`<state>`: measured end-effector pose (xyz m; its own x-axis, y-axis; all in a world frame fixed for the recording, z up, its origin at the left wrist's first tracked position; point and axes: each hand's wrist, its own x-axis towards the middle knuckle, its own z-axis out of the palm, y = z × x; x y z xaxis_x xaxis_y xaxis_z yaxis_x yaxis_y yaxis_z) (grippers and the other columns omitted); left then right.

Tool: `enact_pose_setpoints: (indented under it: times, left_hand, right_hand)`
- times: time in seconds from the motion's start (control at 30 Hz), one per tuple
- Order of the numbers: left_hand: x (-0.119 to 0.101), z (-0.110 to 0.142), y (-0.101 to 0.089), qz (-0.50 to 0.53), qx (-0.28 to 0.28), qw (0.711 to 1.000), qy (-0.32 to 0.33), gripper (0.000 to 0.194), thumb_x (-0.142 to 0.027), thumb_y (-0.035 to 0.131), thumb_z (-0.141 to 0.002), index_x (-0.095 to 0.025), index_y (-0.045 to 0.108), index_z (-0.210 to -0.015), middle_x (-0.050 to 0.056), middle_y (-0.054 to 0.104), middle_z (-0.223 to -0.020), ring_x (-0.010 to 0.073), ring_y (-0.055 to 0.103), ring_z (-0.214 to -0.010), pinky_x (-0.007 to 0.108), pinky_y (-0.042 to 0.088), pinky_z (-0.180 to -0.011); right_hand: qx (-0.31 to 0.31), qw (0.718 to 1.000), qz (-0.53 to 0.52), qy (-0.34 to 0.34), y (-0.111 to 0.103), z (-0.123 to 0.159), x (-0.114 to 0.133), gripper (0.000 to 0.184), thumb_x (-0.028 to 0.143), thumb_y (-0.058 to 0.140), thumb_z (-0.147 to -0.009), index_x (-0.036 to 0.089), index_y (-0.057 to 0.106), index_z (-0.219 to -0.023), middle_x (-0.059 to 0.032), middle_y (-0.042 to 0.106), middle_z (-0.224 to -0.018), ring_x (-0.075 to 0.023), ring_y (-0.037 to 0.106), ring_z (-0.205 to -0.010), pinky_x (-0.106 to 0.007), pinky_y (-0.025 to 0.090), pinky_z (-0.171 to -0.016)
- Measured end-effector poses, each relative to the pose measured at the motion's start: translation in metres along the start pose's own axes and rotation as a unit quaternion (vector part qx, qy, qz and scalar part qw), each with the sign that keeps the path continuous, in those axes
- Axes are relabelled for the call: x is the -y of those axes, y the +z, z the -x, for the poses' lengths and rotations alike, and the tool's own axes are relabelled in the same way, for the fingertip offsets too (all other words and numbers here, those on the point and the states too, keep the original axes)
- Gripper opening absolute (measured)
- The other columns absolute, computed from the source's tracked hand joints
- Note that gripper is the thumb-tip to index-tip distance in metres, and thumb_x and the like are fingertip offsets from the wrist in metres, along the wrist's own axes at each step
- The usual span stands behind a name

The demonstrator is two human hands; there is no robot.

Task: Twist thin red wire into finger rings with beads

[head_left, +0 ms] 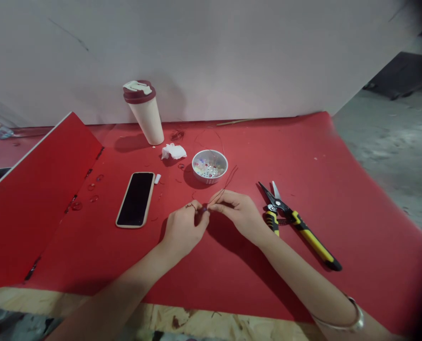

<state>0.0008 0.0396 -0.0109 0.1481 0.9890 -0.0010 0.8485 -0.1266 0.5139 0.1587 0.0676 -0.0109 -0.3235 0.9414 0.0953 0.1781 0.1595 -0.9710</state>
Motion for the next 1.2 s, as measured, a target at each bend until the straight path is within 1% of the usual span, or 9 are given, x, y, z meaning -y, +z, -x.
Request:
enact_pose_setpoints:
  times: [0.07, 0.17, 0.47, 0.73, 0.83, 0.9, 1.03, 1.1, 1.2]
  left_hand:
    - [0.001, 0.0, 0.0, 0.008, -0.005, 1.0, -0.004, 0.019, -0.033, 0.045, -0.085, -0.021, 0.055, -0.075, -0.002, 0.057, -0.057, 0.0145, 0.056, -0.054, 0.024, 0.032, -0.051]
    - [0.001, 0.0, 0.0, -0.014, 0.002, 1.0, 0.01, 0.022, -0.03, 0.041, -0.087, -0.021, 0.053, -0.072, -0.001, 0.058, -0.059, 0.0152, 0.056, -0.055, 0.025, 0.032, -0.051]
    - [-0.003, 0.002, 0.0, -0.061, 0.035, 0.997, 0.039, 0.017, -0.02, 0.035, -0.086, -0.02, 0.051, -0.08, 0.002, 0.062, -0.065, 0.0185, 0.06, -0.059, 0.028, 0.035, -0.054]
    - [-0.001, 0.002, 0.0, -0.032, 0.038, 0.997, 0.055, 0.016, -0.017, 0.036, -0.084, -0.019, 0.052, -0.08, 0.004, 0.063, -0.071, 0.0183, 0.06, -0.063, 0.028, 0.039, -0.057]
    - [0.002, 0.001, 0.0, 0.038, 0.041, 0.998, 0.039, 0.017, -0.019, 0.037, -0.085, -0.02, 0.053, -0.081, 0.002, 0.062, -0.07, 0.0166, 0.058, -0.062, 0.027, 0.039, -0.058]
    - [0.004, -0.001, 0.001, 0.135, 0.039, 0.99, 0.017, 0.014, -0.023, 0.041, -0.085, -0.02, 0.055, -0.087, 0.001, 0.062, -0.072, 0.015, 0.057, -0.063, 0.026, 0.041, -0.058]
    - [0.005, -0.004, 0.002, 0.324, 0.014, 0.946, -0.015, 0.02, -0.03, 0.053, -0.082, -0.02, 0.057, -0.098, 0.003, 0.065, -0.089, 0.0139, 0.059, -0.075, 0.025, 0.047, -0.065]
    - [0.004, -0.006, 0.001, 0.361, 0.004, 0.932, -0.031, 0.018, -0.03, 0.055, -0.08, -0.019, 0.061, -0.094, 0.003, 0.066, -0.09, 0.0138, 0.06, -0.077, 0.025, 0.048, -0.068]
    - [0.003, -0.008, -0.001, 0.389, 0.0, 0.918, -0.076, 0.01, -0.027, 0.061, -0.076, -0.018, 0.063, -0.079, 0.0, 0.066, -0.075, 0.0123, 0.061, -0.067, 0.024, 0.048, -0.065]
  right_hand:
    - [-0.004, 1.0, -0.013, 0.011, -0.001, -0.001, 0.0, 0.012, 0.026, 0.06, -0.08, 0.021, 0.065, -0.07, -0.0022, 0.064, -0.075, -0.0186, 0.059, -0.077, -0.033, 0.047, -0.074]
    - [0.001, 0.999, -0.023, 0.023, -0.001, -0.001, 0.001, 0.012, 0.027, 0.061, -0.079, 0.021, 0.065, -0.069, -0.0021, 0.064, -0.075, -0.0181, 0.059, -0.076, -0.032, 0.047, -0.075]
    - [0.012, 0.999, -0.032, 0.021, 0.003, 0.0, 0.003, 0.013, 0.023, 0.061, -0.078, 0.021, 0.065, -0.067, -0.0018, 0.064, -0.075, -0.0177, 0.06, -0.075, -0.031, 0.047, -0.073]
    - [0.026, 0.999, -0.028, 0.03, 0.004, 0.0, 0.0, 0.011, 0.02, 0.062, -0.077, 0.022, 0.067, -0.067, -0.0011, 0.064, -0.075, -0.0171, 0.06, -0.073, -0.031, 0.048, -0.073]
    - [0.017, 0.998, -0.041, 0.037, 0.002, 0.0, -0.001, 0.01, 0.023, 0.061, -0.077, 0.021, 0.066, -0.068, -0.0008, 0.063, -0.074, -0.0168, 0.059, -0.074, -0.03, 0.047, -0.074]
    - [0.007, 0.998, -0.054, 0.044, 0.0, -0.001, -0.002, 0.01, 0.026, 0.062, -0.078, 0.021, 0.064, -0.07, -0.0005, 0.063, -0.074, -0.0168, 0.059, -0.075, -0.031, 0.046, -0.075]
    - [0.003, 0.995, -0.078, 0.063, -0.003, -0.002, -0.005, 0.014, 0.033, 0.063, -0.077, 0.02, 0.062, -0.072, -0.0003, 0.063, -0.074, -0.0174, 0.058, -0.076, -0.032, 0.045, -0.077]
    - [0.005, 0.996, -0.068, 0.063, -0.003, -0.002, -0.005, 0.014, 0.034, 0.063, -0.077, 0.02, 0.062, -0.073, -0.0002, 0.063, -0.074, -0.0173, 0.058, -0.076, -0.032, 0.045, -0.076]
    - [0.004, 0.997, -0.026, 0.07, -0.002, -0.002, -0.005, 0.013, 0.032, 0.062, -0.077, 0.02, 0.063, -0.073, -0.0004, 0.063, -0.073, -0.0174, 0.058, -0.075, -0.031, 0.044, -0.074]
